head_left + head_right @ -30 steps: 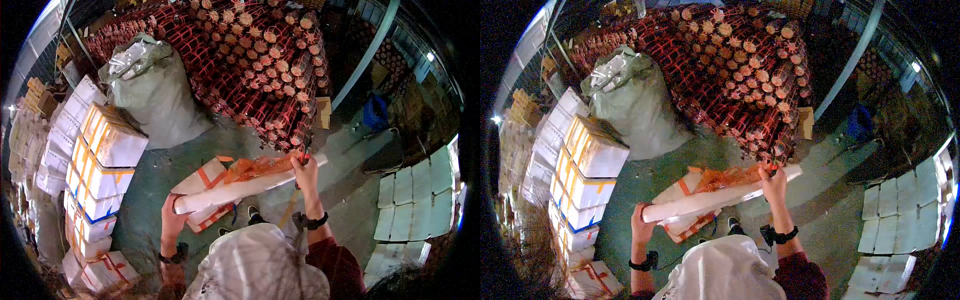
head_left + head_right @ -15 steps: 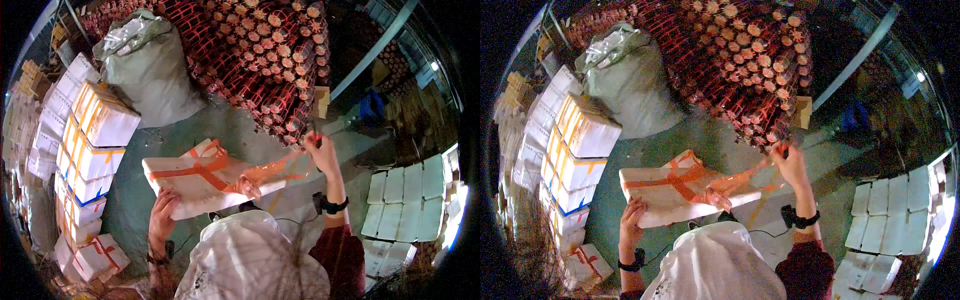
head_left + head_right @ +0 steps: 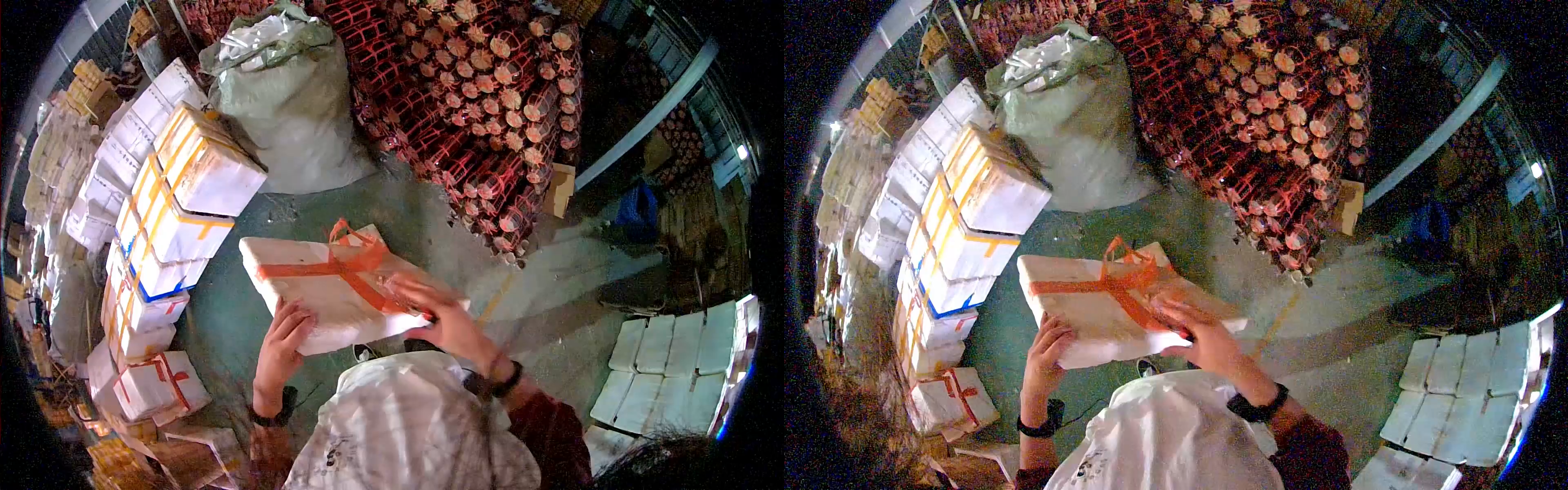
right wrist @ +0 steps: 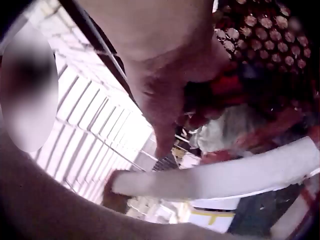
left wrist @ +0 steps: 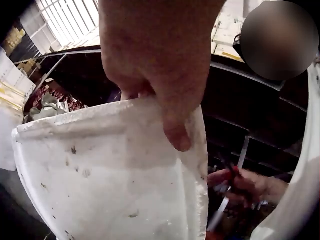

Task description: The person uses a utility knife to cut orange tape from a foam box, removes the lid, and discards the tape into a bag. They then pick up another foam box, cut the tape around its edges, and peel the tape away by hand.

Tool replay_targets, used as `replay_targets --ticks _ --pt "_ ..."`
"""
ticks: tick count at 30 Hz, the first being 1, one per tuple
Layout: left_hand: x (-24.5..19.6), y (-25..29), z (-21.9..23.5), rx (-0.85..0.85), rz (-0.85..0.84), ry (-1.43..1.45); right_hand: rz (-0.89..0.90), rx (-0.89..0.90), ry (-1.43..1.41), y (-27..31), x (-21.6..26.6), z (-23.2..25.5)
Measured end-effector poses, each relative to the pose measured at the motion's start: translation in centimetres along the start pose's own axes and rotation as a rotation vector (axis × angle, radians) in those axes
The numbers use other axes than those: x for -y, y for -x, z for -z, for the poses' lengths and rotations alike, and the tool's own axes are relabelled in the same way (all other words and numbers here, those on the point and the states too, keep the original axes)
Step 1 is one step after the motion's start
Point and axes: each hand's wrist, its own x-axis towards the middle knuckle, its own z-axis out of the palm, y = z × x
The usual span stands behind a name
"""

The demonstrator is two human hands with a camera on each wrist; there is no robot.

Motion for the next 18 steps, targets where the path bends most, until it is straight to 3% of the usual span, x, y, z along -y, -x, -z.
replay_targets --ticks 1,3,6,8,11,13,15,16,18 --pt "-0.4 -0.1 0.2 0.011 -0.006 -0.006 0.142 0.031 -0.008 -0.6 -2.3 -1.9" --pt "-0.5 0.3 0.8 0.009 -0.017 -0.01 0.133 0.192 -0.007 -1.5 -5.4 -3.9" --pt "-0.1 0.6 1.6 0.01 -0.038 0.0 -0.261 0.564 0.186 -1.9 -6.0 -4.0" --pt "0.9 1.1 1.7 0.027 -0.063 0.021 -0.196 0.376 0.248 -1.5 -5.8 -4.6" --pt "2.6 0.9 0.4 -0.205 0.121 0.122 -0.24 0.199 0.256 -1.8 -3.8 -4.9" --pt "3.5 1.9 -0.9 -0.334 0.312 0.641 -0.252 0.158 0.319 -2.0 -1.9 -5.4" --pt "0.6 1.8 -2.5 -0.41 0.407 1.123 -0.201 0.152 0.487 -2.0 -0.5 -5.7" --pt "-1.6 1.8 -2.5 -0.39 0.699 0.958 -0.287 0.286 0.615 -2.6 3.5 -4.2" --pt "-4.5 1.2 -5.9 -0.268 0.992 1.294 -0.146 0.191 0.434 -1.8 1.8 -6.9"
